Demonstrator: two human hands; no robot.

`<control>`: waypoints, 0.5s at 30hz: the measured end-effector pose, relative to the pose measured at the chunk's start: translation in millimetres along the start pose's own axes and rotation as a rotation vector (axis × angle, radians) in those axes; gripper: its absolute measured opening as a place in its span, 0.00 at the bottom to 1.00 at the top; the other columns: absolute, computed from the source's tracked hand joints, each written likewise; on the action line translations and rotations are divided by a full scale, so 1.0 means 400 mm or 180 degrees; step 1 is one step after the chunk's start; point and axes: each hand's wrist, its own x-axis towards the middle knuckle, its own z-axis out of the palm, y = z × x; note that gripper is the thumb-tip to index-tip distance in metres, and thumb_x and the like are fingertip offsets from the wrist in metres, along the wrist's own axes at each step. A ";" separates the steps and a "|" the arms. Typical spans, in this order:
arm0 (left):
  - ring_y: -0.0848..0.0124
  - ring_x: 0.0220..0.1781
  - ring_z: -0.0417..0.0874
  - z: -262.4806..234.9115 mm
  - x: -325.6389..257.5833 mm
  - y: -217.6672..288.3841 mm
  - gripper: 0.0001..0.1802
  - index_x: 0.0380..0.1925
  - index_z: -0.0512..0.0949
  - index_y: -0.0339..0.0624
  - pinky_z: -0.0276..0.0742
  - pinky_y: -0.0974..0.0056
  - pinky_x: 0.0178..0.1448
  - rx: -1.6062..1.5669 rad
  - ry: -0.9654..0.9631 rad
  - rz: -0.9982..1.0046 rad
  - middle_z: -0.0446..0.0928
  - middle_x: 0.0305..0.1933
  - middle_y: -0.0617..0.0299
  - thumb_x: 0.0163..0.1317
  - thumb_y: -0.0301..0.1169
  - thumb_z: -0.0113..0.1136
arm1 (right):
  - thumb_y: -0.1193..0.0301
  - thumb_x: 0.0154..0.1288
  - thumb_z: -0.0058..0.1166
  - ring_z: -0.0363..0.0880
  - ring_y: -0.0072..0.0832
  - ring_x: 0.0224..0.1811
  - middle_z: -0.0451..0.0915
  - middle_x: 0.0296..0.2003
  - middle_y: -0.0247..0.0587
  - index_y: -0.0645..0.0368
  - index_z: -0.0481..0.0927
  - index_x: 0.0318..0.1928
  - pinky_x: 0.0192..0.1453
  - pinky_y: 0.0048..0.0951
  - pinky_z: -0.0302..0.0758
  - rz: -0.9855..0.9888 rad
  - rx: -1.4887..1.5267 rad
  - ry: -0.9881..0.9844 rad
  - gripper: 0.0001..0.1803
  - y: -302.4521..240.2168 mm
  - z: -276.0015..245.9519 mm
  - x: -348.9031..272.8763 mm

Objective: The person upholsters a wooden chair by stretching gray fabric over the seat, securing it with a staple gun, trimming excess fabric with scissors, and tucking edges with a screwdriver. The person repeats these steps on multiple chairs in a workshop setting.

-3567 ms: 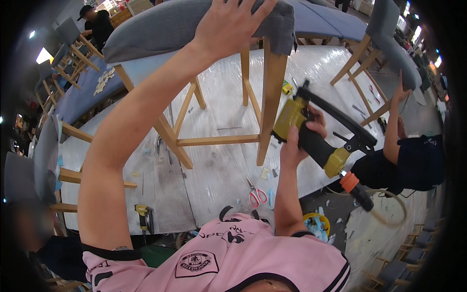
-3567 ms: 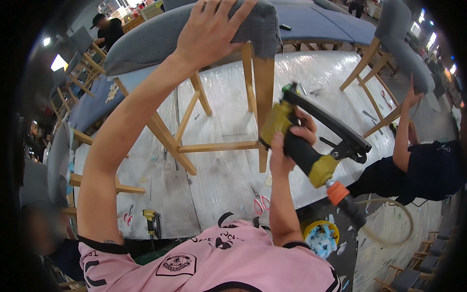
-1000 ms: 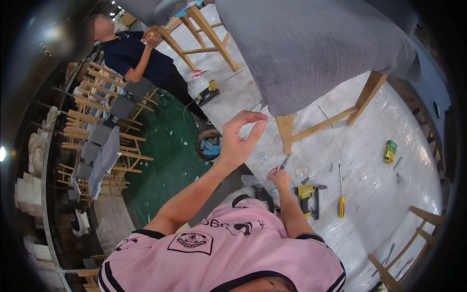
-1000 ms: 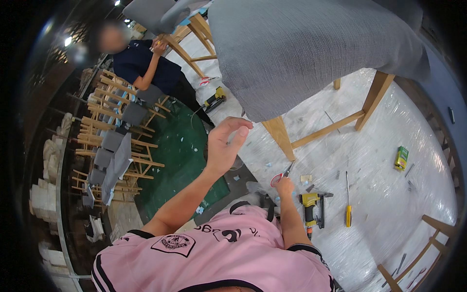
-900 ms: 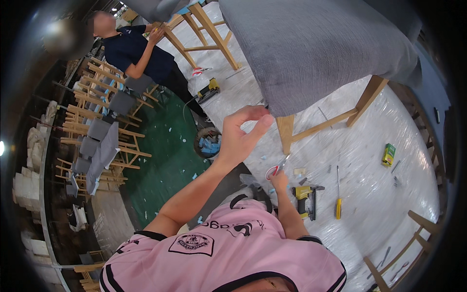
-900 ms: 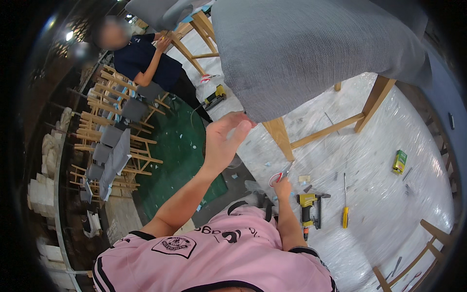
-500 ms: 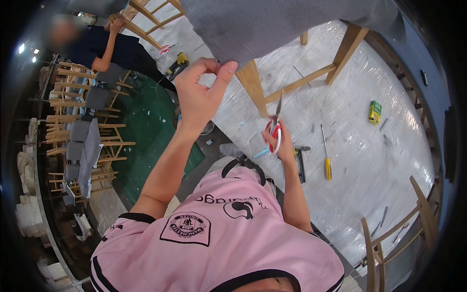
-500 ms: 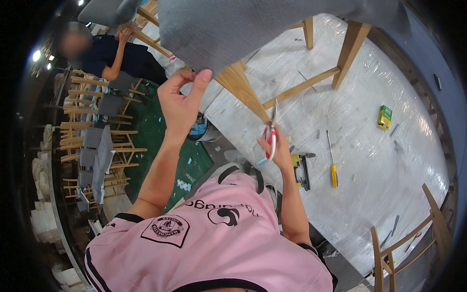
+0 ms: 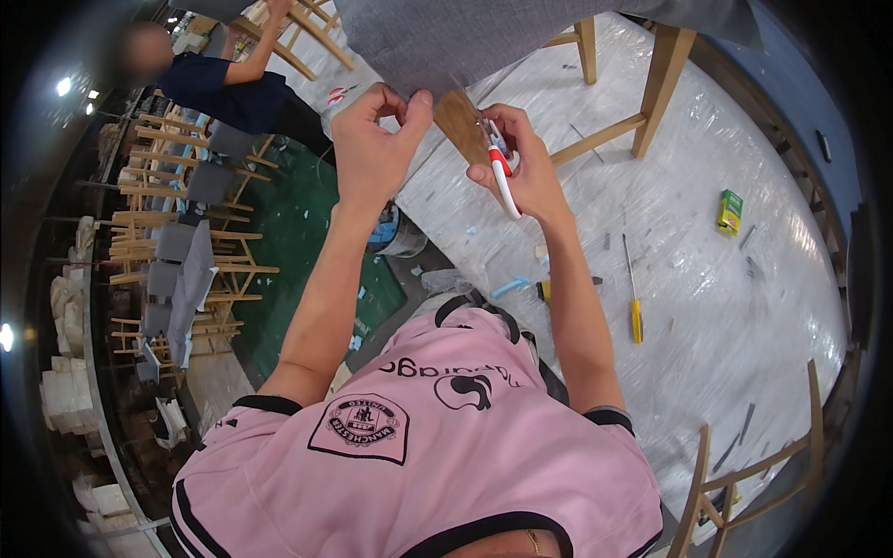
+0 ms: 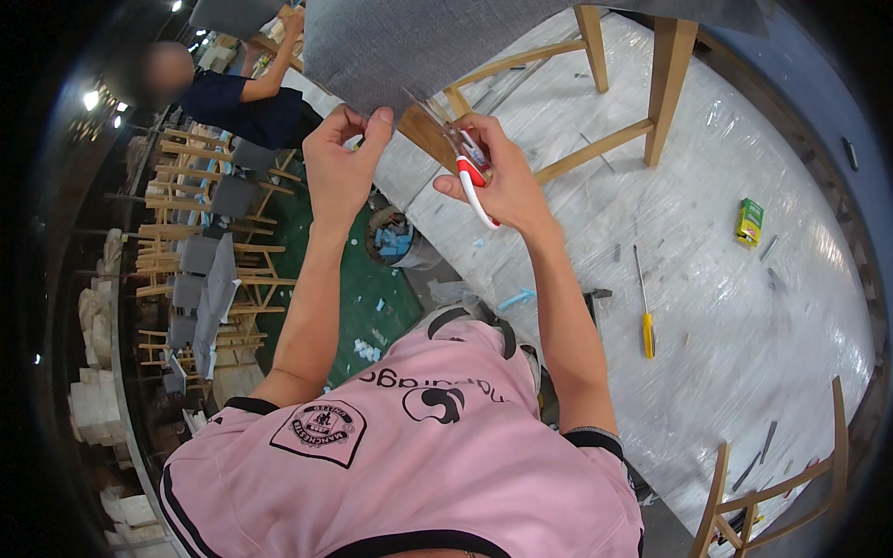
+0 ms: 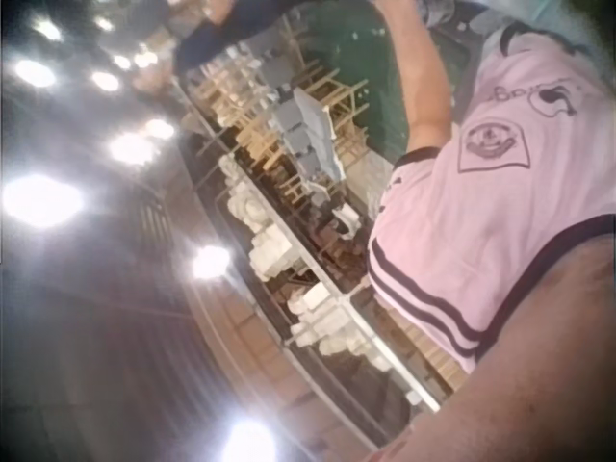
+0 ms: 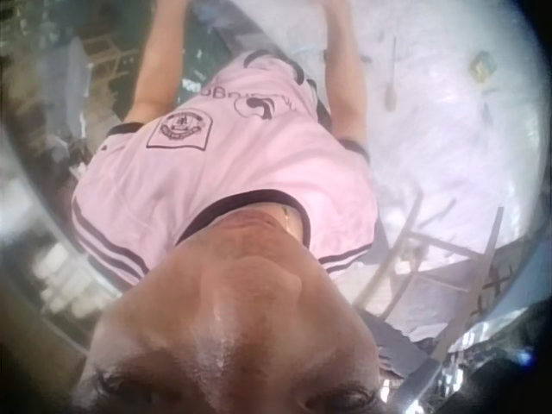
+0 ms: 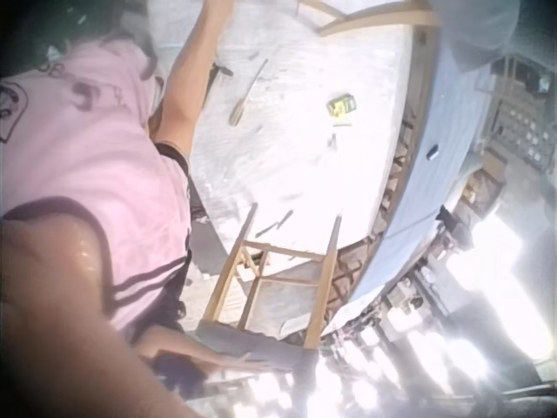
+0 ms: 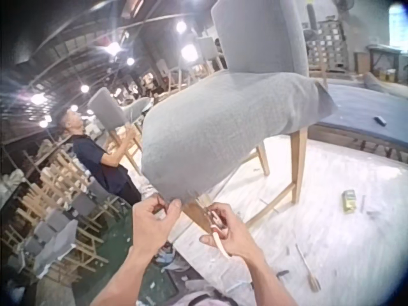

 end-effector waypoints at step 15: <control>0.79 0.27 0.75 0.009 -0.003 -0.007 0.19 0.22 0.76 0.31 0.73 0.70 0.36 -0.0264 -0.0031 -0.0216 0.75 0.21 0.64 0.63 0.33 0.72 | 0.56 0.55 0.81 0.68 0.14 0.28 0.75 0.26 0.27 0.60 0.77 0.54 0.32 0.20 0.66 -0.0046 0.0117 0.0045 0.34 0.074 0.001 -0.007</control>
